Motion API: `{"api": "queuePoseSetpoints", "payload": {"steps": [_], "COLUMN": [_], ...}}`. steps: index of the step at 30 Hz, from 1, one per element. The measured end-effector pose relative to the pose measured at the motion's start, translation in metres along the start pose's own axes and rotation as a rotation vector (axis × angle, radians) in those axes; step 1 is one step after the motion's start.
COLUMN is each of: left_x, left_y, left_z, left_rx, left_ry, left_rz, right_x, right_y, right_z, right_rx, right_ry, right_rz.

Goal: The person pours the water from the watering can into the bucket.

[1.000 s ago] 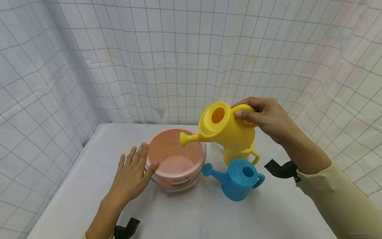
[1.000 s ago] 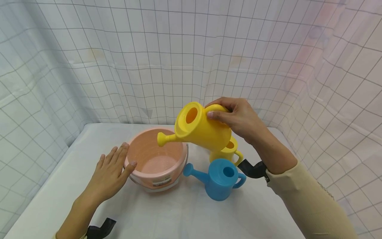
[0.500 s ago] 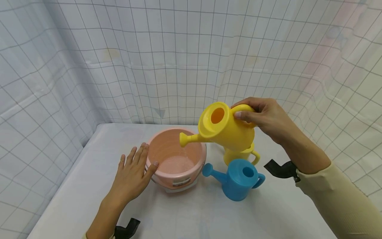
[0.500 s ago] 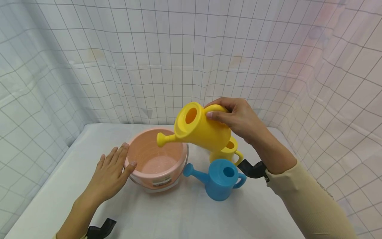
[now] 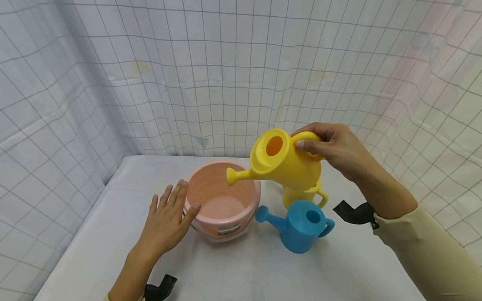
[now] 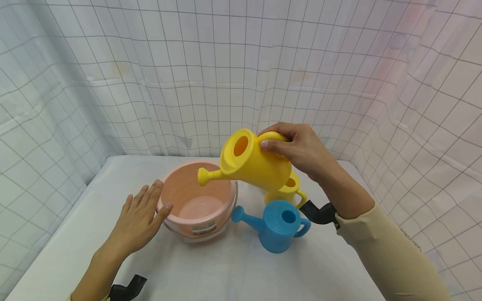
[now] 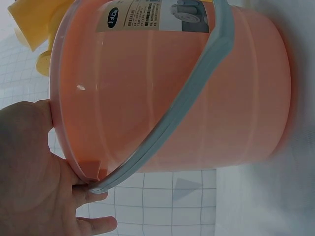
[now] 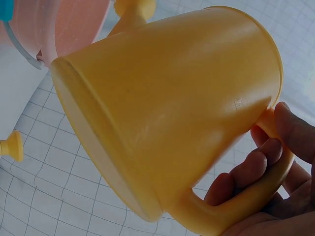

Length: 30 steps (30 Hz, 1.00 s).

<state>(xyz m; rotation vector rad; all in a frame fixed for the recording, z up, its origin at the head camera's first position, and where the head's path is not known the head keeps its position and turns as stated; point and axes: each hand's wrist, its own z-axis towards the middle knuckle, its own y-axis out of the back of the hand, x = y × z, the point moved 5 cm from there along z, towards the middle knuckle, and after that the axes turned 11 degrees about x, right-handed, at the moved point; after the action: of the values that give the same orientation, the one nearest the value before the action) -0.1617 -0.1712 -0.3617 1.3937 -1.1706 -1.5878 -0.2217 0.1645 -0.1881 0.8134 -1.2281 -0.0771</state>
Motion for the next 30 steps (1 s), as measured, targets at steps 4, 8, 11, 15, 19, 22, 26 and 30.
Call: {"api": "queuePoseSetpoints", "payload": {"steps": [4, 8, 11, 15, 19, 22, 26, 30], "left_x": [0.0000, 0.0001, 0.0002, 0.0004, 0.0005, 0.0002, -0.0001, 0.0000], "left_y": [-0.0001, -0.0002, -0.0002, -0.0002, -0.0001, 0.0001, 0.0003, 0.0000], "left_z": [0.0003, 0.0004, 0.0004, 0.0006, 0.0007, 0.0006, 0.0005, 0.0004], "left_rx": [0.000, 0.001, 0.002, 0.003, 0.001, 0.001, 0.001, 0.004], "left_ry": [-0.001, 0.000, 0.000, -0.001, -0.001, -0.001, -0.002, 0.000], "left_rz": [0.001, -0.001, -0.001, 0.000, 0.000, 0.001, 0.002, 0.001], "right_x": [0.0003, 0.0003, 0.0005, 0.0011, 0.0016, 0.0019, 0.0023, 0.0025], "right_y": [0.0001, 0.0001, -0.0003, -0.0007, -0.0009, -0.0010, -0.0012, -0.0017], "right_z": [0.0003, 0.0009, 0.0013, 0.0017, 0.0021, 0.0024, 0.0026, 0.0027], "right_rx": [0.001, 0.001, 0.005, 0.012, 0.017, 0.017, 0.018, 0.019], "right_ry": [0.001, -0.008, -0.008, -0.002, -0.007, -0.008, -0.003, -0.005], "right_rz": [-0.002, -0.005, -0.007, -0.004, -0.003, -0.005, -0.003, 0.004]}}
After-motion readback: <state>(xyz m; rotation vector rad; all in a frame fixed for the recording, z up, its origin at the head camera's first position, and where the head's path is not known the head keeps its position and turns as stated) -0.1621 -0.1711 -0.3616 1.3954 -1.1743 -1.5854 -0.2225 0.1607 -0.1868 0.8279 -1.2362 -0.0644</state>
